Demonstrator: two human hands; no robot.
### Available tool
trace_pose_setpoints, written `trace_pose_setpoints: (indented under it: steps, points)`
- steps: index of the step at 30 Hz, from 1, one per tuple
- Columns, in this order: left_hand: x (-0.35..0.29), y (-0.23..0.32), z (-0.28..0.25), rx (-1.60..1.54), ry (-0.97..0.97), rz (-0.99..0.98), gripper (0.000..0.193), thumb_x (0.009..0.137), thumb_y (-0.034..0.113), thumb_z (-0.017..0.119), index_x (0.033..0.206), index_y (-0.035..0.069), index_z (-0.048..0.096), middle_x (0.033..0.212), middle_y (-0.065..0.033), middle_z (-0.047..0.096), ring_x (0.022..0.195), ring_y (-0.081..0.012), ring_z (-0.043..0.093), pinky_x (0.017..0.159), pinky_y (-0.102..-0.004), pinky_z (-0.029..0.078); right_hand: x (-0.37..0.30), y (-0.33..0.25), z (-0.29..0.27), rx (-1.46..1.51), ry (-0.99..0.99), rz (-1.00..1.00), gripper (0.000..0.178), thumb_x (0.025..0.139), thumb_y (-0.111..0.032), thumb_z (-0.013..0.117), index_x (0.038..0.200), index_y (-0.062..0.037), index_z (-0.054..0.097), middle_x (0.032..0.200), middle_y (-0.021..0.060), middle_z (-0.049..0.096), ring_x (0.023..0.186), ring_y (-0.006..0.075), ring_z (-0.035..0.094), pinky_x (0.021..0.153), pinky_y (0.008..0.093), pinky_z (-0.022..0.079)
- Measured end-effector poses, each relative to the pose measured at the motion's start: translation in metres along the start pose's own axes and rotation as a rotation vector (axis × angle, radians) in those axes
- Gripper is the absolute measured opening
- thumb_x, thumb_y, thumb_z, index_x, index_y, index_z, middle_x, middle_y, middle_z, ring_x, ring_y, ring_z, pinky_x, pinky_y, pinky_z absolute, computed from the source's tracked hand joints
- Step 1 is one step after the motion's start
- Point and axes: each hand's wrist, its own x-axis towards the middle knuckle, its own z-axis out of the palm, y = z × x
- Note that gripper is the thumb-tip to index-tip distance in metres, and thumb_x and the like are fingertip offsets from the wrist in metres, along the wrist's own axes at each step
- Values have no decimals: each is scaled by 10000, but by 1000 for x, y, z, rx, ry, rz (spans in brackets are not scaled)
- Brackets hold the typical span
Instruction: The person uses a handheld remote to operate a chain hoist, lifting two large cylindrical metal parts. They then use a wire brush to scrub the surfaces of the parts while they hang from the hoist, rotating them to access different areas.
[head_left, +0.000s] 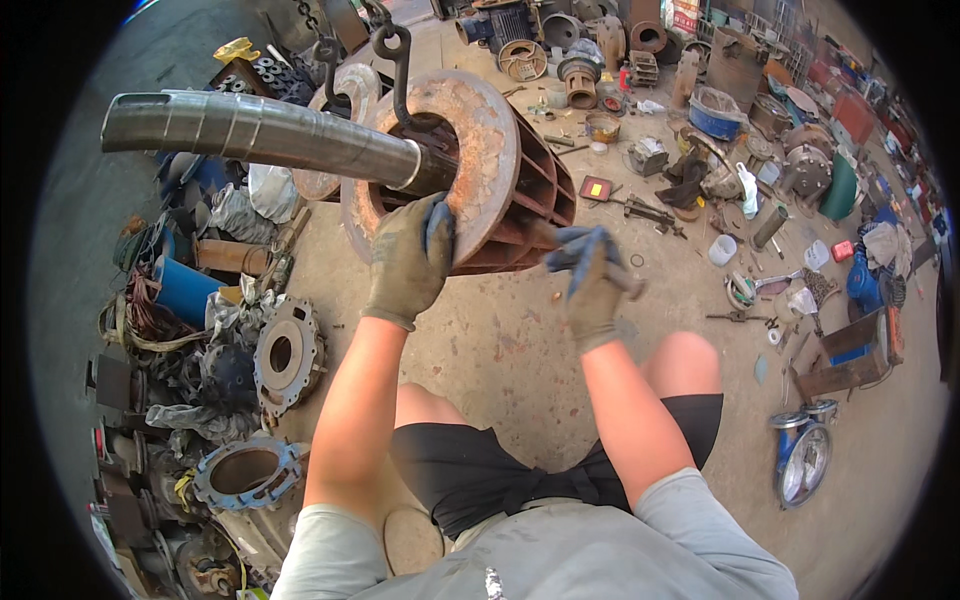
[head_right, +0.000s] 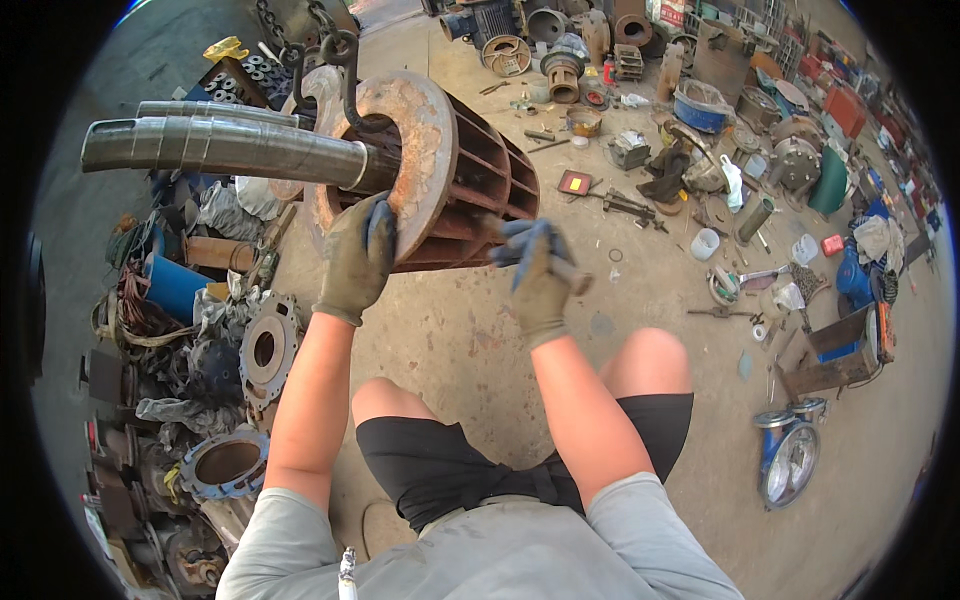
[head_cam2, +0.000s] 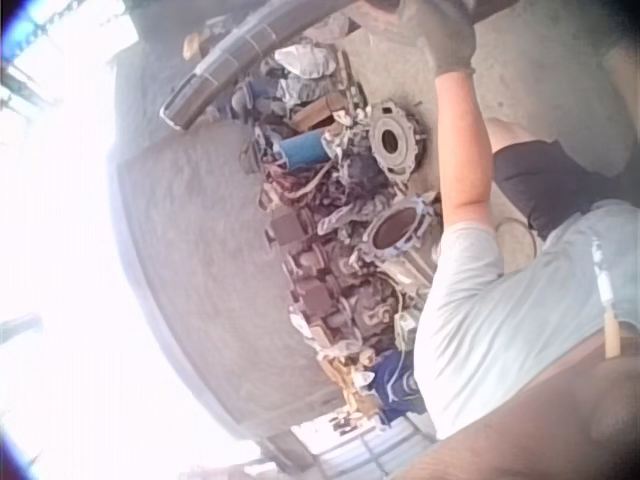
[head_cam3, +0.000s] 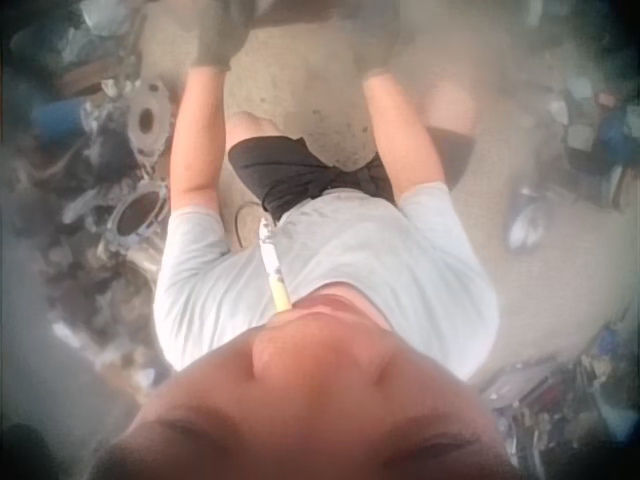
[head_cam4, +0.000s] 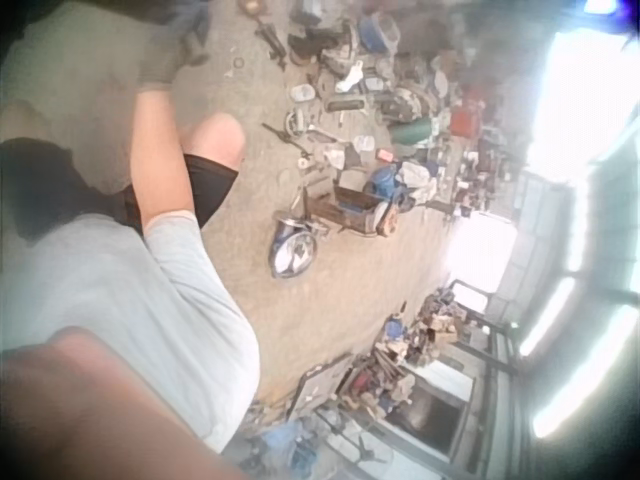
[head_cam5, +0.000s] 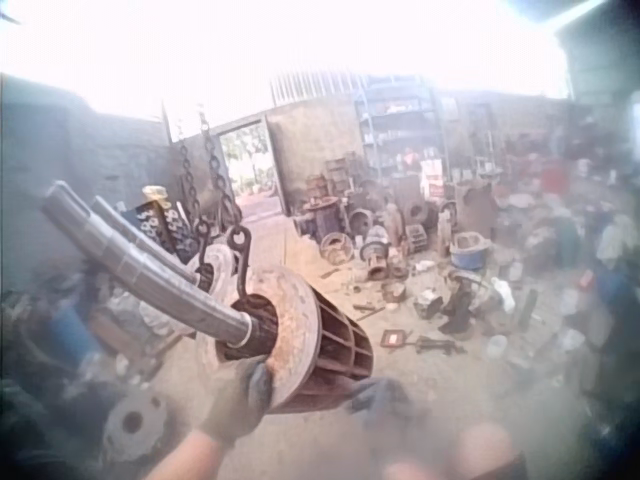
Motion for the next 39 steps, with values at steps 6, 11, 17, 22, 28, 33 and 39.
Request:
trace_pose_setpoints:
  steps: [6,11,17,22,28,33,39]
  points:
    - [0,15,9,66,70,-17,353,1096,263,610,1309,15,742,1190,-263,771,1119,-483,704,1037,-577,514,-1,-60,-9,-85,27,57,461,1220,-403,522,946,-46,622,1012,141,749,668,187,685,639,336,594]
    - [0,26,18,30,104,-16,366,1052,163,627,1373,2,698,1164,-257,744,1113,-487,675,1027,-572,509,-30,-108,-29,-195,-360,-514,340,1189,-270,574,938,-51,639,1037,173,756,775,233,718,684,364,600]
    - [4,39,33,-98,138,7,444,1064,207,625,1454,-4,642,1216,-250,725,1137,-469,666,1035,-565,498,-11,-134,29,-818,-737,-667,97,972,-105,778,1013,-47,713,1060,150,774,858,313,775,737,400,608]
    - [13,57,44,42,48,9,516,1105,296,614,1514,-19,609,1232,-221,732,1167,-429,676,1067,-543,498,7,-120,43,-843,-521,-776,119,937,-47,771,1043,-26,723,1068,176,768,857,366,761,738,412,604]
    - [20,70,53,104,-10,99,647,1082,374,660,1562,-47,558,1285,-219,720,1196,-404,683,1096,-526,496,8,-114,16,-794,-500,-872,176,908,32,769,1070,-11,715,1110,212,762,923,418,760,803,445,612]
    - [26,74,55,116,-84,165,770,1031,405,718,1611,-56,508,1347,-227,696,1243,-410,666,1124,-531,487,73,-105,25,-868,-393,-940,108,1016,30,681,1112,-14,665,1057,201,766,847,327,756,753,389,603]
    - [11,69,57,227,-120,286,755,1037,343,709,1677,21,471,1600,-277,561,1477,-445,542,1270,-568,386,-1,-109,-11,-766,-377,-763,42,1073,-64,690,1084,-32,716,1066,171,772,835,314,754,744,361,602]
